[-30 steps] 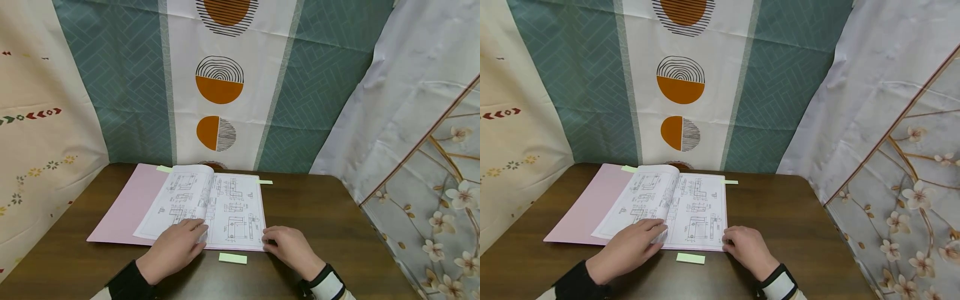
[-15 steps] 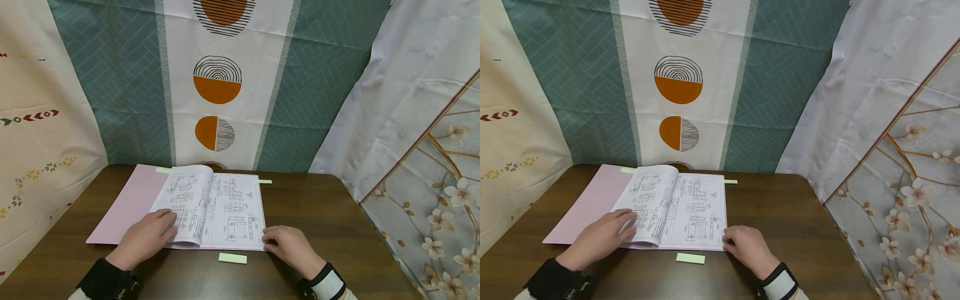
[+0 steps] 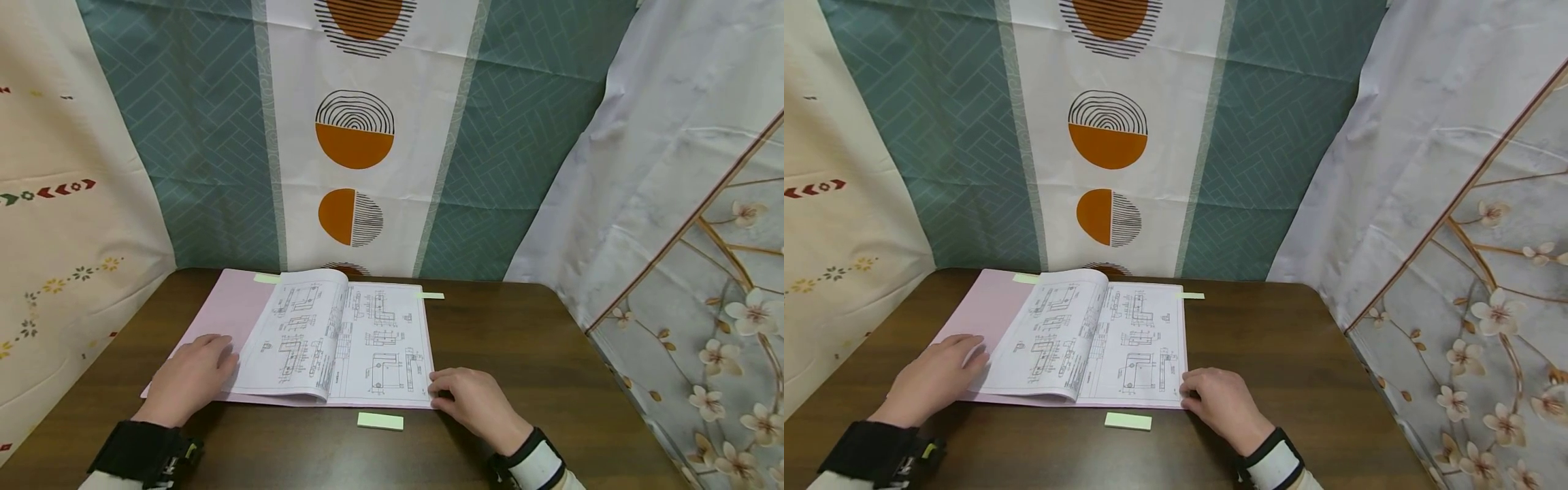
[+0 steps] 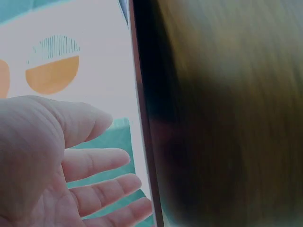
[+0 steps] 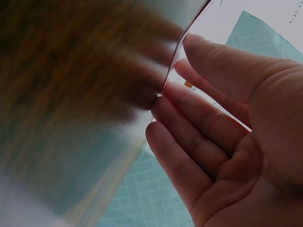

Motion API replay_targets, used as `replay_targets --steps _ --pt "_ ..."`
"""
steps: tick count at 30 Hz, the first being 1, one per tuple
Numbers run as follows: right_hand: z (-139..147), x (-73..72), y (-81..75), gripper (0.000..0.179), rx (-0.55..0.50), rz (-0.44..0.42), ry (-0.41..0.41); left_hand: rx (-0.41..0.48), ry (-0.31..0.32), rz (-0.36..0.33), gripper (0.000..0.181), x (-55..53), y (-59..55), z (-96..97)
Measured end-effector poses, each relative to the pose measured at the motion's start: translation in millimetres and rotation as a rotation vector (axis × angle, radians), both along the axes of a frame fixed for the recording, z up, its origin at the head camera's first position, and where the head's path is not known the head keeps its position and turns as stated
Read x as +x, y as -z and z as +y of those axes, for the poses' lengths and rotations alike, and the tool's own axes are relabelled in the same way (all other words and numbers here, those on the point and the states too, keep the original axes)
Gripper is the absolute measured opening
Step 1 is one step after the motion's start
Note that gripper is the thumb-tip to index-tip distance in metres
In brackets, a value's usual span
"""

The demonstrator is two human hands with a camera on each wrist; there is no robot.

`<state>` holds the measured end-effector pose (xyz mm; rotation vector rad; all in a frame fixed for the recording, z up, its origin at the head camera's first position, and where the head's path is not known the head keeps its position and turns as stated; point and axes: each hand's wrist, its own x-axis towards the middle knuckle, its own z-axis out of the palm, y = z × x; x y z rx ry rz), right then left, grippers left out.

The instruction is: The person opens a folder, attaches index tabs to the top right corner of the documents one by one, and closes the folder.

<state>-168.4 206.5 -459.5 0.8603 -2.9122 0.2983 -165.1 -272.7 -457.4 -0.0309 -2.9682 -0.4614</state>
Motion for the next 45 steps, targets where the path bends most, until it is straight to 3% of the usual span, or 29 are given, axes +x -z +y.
replay_targets --steps 9,20,28,33,39,45 --pt "0 -1.3 0.5 0.020 0.003 0.017 -0.005 0.029 -0.097 -0.080 0.051 -2.2 -1.6 -36.6" --pt "-1 -1.7 0.2 0.019 -0.005 0.010 -0.007 0.060 -0.130 -0.071 0.051 -4.8 5.3 -56.4" --pt "-1 -2.7 0.7 0.021 0.001 -0.015 0.006 0.139 -0.206 -0.137 0.057 -4.8 6.4 -80.4" --pt "-2 -2.0 0.4 0.020 0.001 -0.028 0.013 0.173 -0.235 -0.192 0.055 -4.8 4.1 -85.8" --pt "-2 -0.6 -0.9 0.020 -0.002 -0.030 0.013 0.230 -0.245 -0.151 0.054 -1.9 -3.4 -86.0" --pt "-1 0.6 -0.6 0.019 -0.004 -0.020 0.013 0.352 -0.269 -0.141 0.061 -1.9 -11.0 -84.2"
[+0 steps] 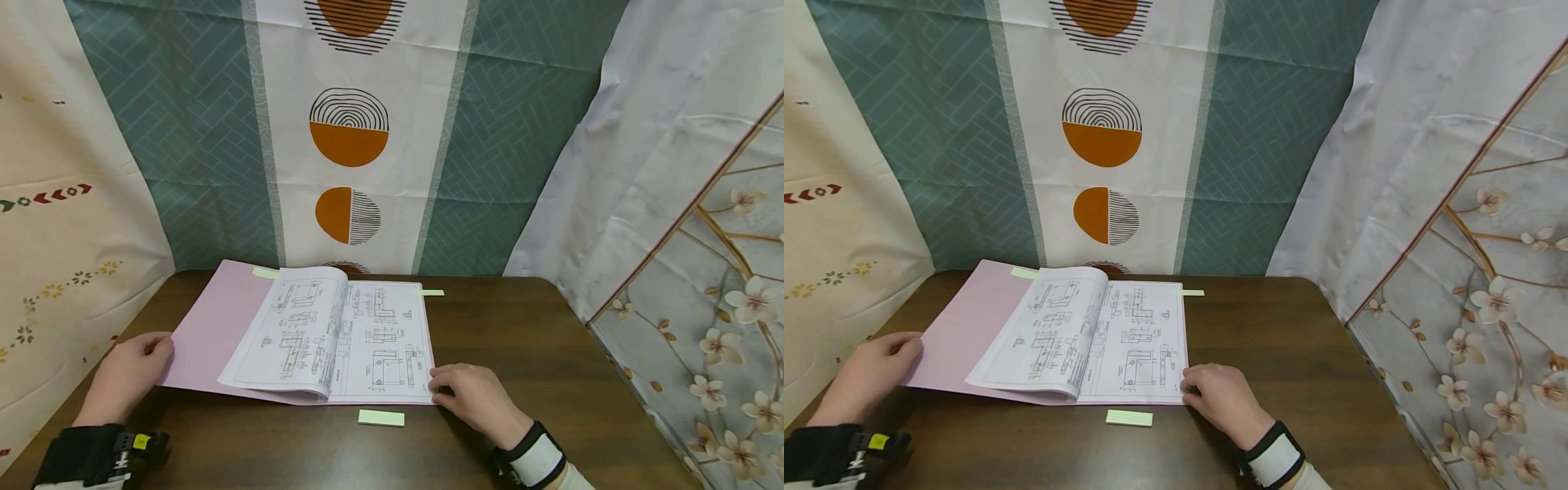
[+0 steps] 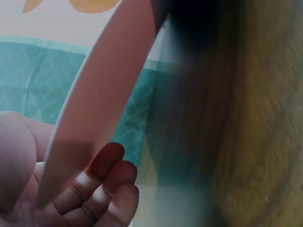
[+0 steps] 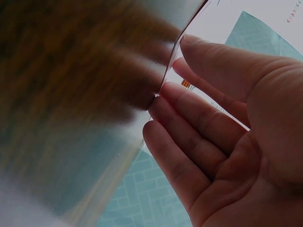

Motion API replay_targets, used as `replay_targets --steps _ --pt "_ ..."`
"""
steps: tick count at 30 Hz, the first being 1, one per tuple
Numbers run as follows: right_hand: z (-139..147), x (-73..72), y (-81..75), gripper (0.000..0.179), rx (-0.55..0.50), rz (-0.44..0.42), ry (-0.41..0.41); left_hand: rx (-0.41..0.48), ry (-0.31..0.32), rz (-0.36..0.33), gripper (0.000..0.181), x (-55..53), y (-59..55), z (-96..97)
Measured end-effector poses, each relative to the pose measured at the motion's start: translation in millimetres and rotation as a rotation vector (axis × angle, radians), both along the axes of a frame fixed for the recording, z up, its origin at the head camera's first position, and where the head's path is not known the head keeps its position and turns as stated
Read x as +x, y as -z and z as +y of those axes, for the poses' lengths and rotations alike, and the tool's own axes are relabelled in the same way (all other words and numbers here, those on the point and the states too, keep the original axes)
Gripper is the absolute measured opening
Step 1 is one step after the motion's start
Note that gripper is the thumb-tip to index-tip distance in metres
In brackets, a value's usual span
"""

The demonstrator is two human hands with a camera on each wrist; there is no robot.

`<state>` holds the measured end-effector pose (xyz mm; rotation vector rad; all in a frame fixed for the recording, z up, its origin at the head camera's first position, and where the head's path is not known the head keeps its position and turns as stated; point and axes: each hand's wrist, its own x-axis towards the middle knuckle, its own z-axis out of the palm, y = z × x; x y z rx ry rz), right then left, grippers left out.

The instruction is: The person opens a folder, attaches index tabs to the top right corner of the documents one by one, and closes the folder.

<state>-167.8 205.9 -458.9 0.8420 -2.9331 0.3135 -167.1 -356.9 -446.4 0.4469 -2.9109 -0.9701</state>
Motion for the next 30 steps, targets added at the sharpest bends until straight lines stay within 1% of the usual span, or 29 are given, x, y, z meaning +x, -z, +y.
replay_targets --steps 3,5,8,13,15,17,20,22,24,27,30 --pt "1 -0.4 1.3 0.018 -0.005 0.015 -0.009 0.075 -0.003 0.023 0.066 0.3 -1.3 0.7" --pt "1 -0.9 2.3 0.017 -0.008 0.025 -0.015 0.133 0.008 0.051 0.069 0.9 -2.1 1.7" --pt "2 -1.6 3.3 0.017 -0.009 0.034 -0.020 0.201 0.035 0.097 0.074 2.6 -4.2 5.0" --pt "1 -1.8 3.7 0.018 -0.006 0.038 -0.020 0.333 0.079 0.147 0.079 6.2 -9.7 12.5" --pt "1 -1.4 3.7 0.019 -0.003 0.039 -0.017 0.363 0.097 0.167 0.078 7.1 -11.8 16.6" --pt "1 -1.1 3.4 0.019 -0.002 0.040 -0.015 0.385 0.116 0.201 0.077 7.6 -14.2 22.6" --pt "1 -0.8 3.5 0.018 -0.002 0.044 -0.011 0.424 0.159 0.260 0.073 8.9 -17.3 30.4" --pt "1 -0.5 3.7 0.018 -0.002 0.046 -0.010 0.484 0.199 0.303 0.069 10.8 -19.2 34.2" --pt "1 -0.3 3.8 0.018 0.000 0.048 -0.010 0.574 0.262 0.344 0.064 13.1 -21.2 36.8" --pt "1 -0.1 3.3 0.018 0.003 0.052 -0.012 0.717 0.383 0.402 0.057 16.6 -24.8 40.6" --pt "0 -0.1 2.7 0.018 0.004 0.052 -0.010 0.799 0.506 0.457 0.055 18.9 -27.9 47.9"
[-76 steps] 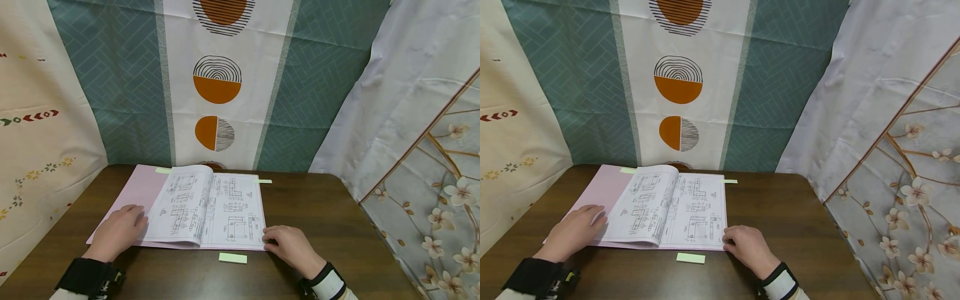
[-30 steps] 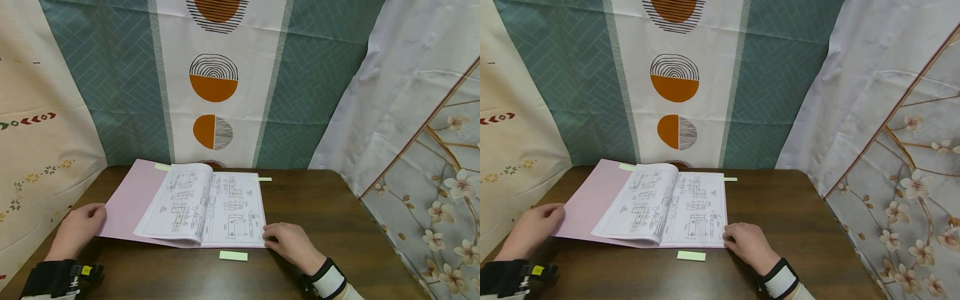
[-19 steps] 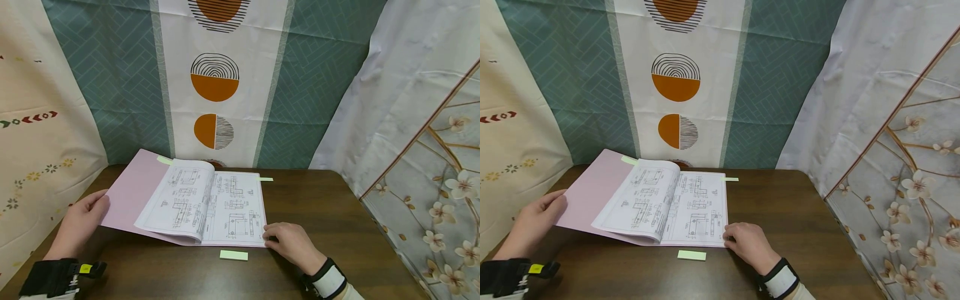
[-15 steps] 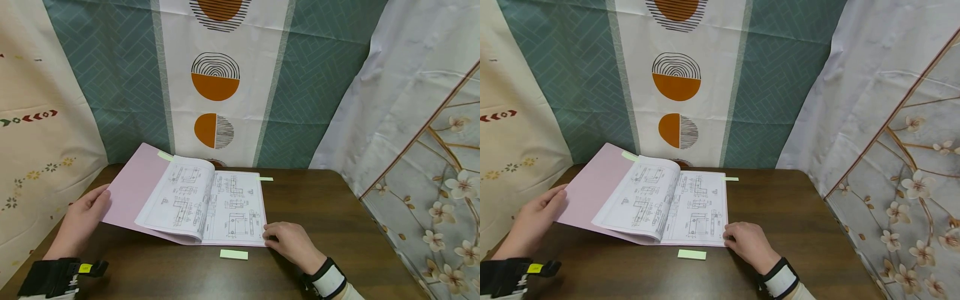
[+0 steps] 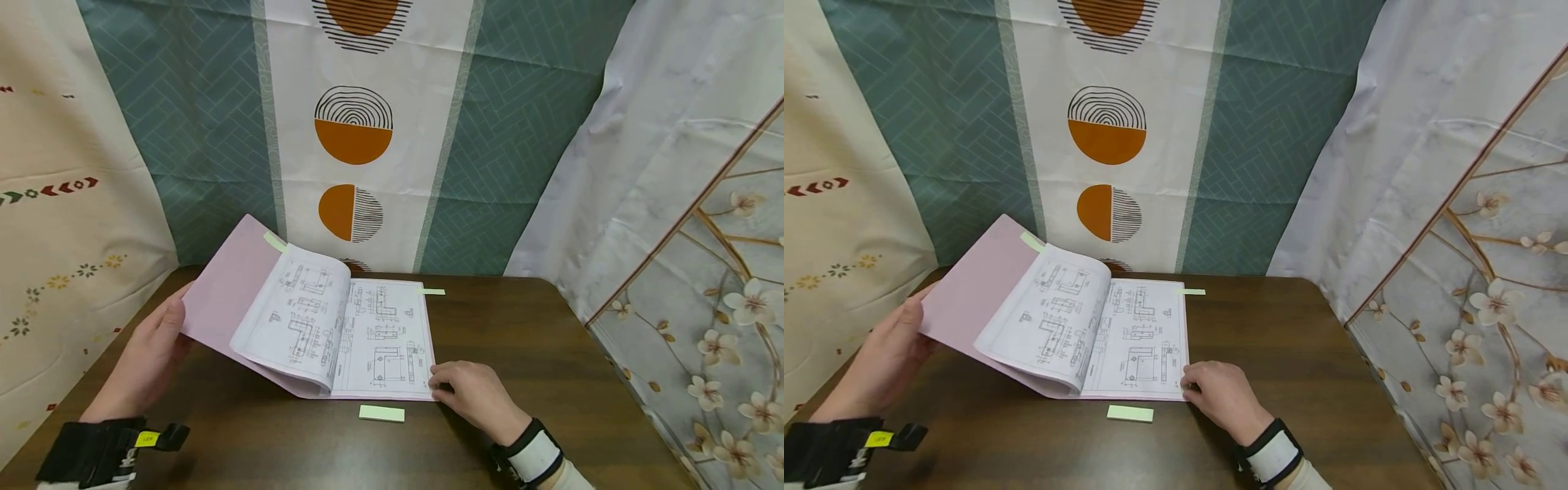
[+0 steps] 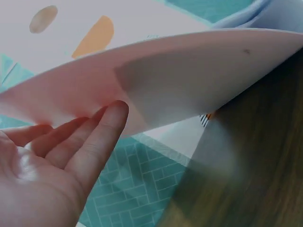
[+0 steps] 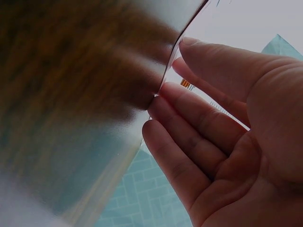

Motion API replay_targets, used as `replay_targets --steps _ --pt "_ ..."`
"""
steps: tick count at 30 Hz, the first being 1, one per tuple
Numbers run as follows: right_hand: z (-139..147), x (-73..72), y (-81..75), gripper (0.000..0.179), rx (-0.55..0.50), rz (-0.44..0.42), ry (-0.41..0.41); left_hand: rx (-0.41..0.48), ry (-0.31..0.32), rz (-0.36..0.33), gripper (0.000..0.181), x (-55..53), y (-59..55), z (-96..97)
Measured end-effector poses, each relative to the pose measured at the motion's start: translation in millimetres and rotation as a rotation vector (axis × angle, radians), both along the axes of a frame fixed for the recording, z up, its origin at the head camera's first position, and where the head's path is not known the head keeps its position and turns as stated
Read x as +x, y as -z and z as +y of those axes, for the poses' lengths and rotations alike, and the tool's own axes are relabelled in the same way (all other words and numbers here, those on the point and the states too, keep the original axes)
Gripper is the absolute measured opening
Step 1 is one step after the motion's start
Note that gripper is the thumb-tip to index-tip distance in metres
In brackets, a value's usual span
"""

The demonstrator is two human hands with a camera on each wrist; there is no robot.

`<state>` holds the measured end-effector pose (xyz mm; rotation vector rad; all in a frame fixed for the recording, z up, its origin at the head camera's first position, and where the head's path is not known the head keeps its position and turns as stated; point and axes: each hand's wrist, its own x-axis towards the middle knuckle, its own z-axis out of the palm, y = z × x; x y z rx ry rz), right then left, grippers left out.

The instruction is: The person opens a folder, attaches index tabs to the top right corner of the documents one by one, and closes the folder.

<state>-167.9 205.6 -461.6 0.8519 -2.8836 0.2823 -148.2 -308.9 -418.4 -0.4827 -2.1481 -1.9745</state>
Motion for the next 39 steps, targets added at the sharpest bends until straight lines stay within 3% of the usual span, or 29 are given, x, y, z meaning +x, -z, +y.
replay_targets --steps 3,6,10,13,17,30,39 --pt "-1 -0.3 0.2 0.019 0.002 -0.005 0.004 0.031 0.034 0.063 0.062 -0.5 -2.3 10.9" --pt "-1 -0.4 0.6 0.019 0.007 -0.007 0.006 0.026 0.005 0.090 0.069 -3.5 -4.9 23.4" --pt "0 -0.5 1.1 0.019 0.009 -0.004 0.007 -0.140 -0.059 0.095 0.063 -8.2 -7.9 40.1" --pt "1 -0.8 1.4 0.019 0.007 -0.005 0.006 -0.260 -0.051 0.089 0.057 -12.6 -8.1 53.3" --pt "1 -1.2 0.4 0.018 -0.003 -0.005 -0.004 -0.332 -0.015 0.065 0.052 -20.8 -6.5 72.2" --pt "1 -1.1 -1.0 0.018 -0.013 -0.005 -0.002 -0.498 0.011 0.020 0.064 -44.8 11.9 115.4" --pt "3 -1.9 0.4 0.016 -0.020 0.021 -0.027 -0.587 0.036 0.094 0.060 -54.5 27.1 135.3"
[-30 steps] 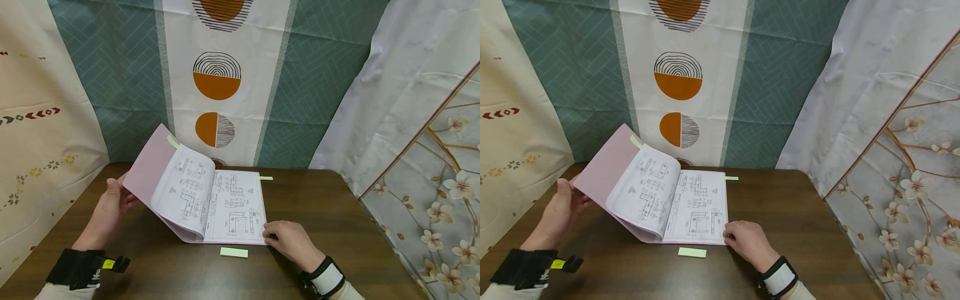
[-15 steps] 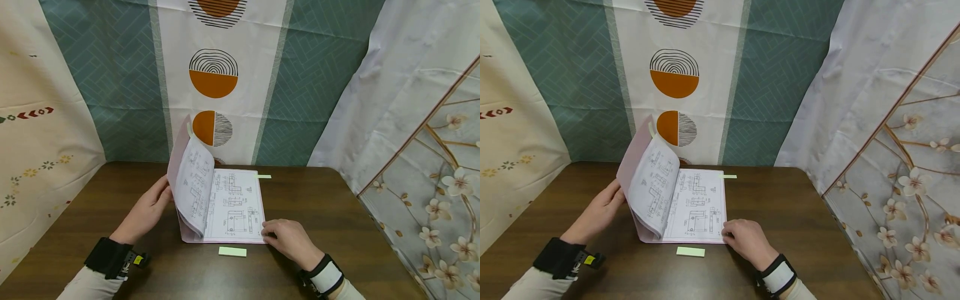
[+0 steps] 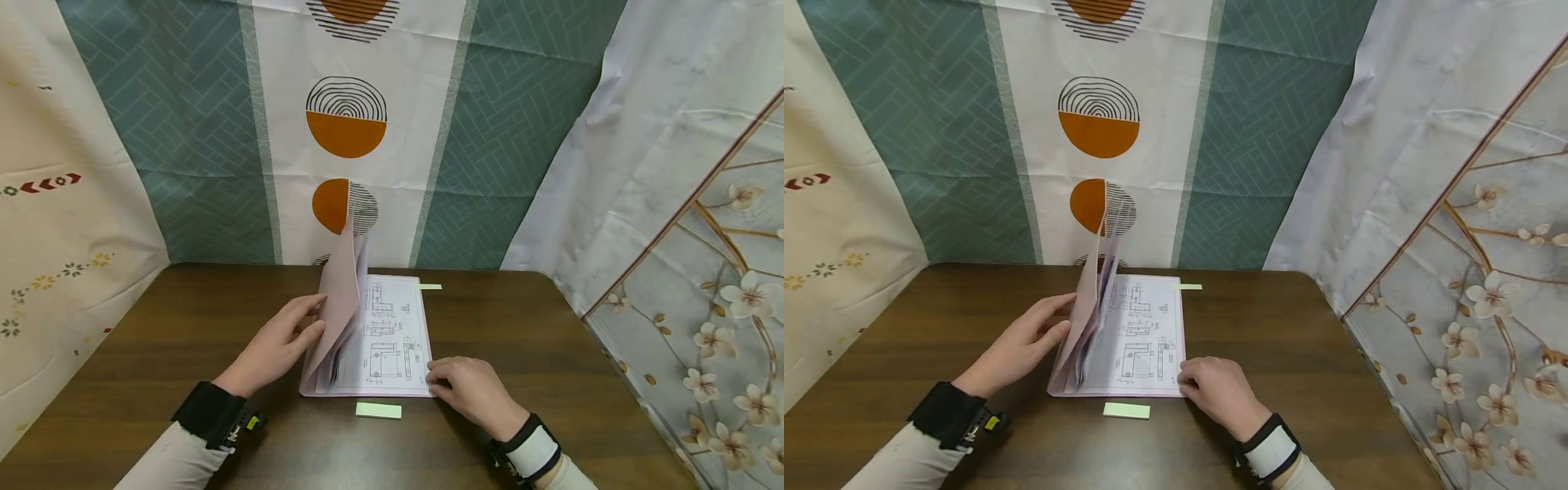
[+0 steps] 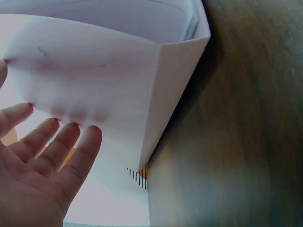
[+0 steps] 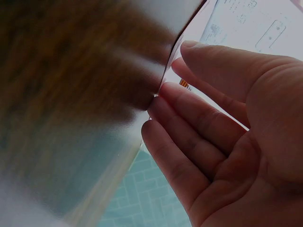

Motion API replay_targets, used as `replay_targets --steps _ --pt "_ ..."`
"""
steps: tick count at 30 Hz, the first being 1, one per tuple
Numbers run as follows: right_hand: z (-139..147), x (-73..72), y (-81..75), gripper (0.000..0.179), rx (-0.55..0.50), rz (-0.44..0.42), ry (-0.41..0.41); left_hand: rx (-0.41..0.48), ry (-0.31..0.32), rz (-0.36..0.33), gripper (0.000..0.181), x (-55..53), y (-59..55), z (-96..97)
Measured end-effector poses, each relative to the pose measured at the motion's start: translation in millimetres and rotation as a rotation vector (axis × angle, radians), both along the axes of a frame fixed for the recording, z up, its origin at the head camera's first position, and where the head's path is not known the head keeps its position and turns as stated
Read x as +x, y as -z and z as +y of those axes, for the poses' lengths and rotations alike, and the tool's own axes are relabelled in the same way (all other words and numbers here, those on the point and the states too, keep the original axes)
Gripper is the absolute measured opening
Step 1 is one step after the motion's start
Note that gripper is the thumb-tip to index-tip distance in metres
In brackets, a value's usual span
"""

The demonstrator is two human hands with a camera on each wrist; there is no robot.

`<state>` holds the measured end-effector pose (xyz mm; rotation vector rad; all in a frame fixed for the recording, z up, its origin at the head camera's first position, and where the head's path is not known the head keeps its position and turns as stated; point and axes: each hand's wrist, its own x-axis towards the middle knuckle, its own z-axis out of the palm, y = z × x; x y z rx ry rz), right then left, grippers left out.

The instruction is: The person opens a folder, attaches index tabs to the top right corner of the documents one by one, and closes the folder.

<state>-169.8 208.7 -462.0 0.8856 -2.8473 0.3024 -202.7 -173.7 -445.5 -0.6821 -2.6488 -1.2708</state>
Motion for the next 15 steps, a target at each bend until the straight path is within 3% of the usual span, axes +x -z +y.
replay_targets --steps 7,15 --pt "1 0.2 0.4 0.014 -0.017 0.038 -0.018 -0.073 0.004 0.026 0.060 -1.0 3.1 11.5" --pt "2 1.4 2.3 0.013 -0.040 0.073 -0.003 -0.246 0.002 0.099 0.058 -7.0 12.9 25.4"
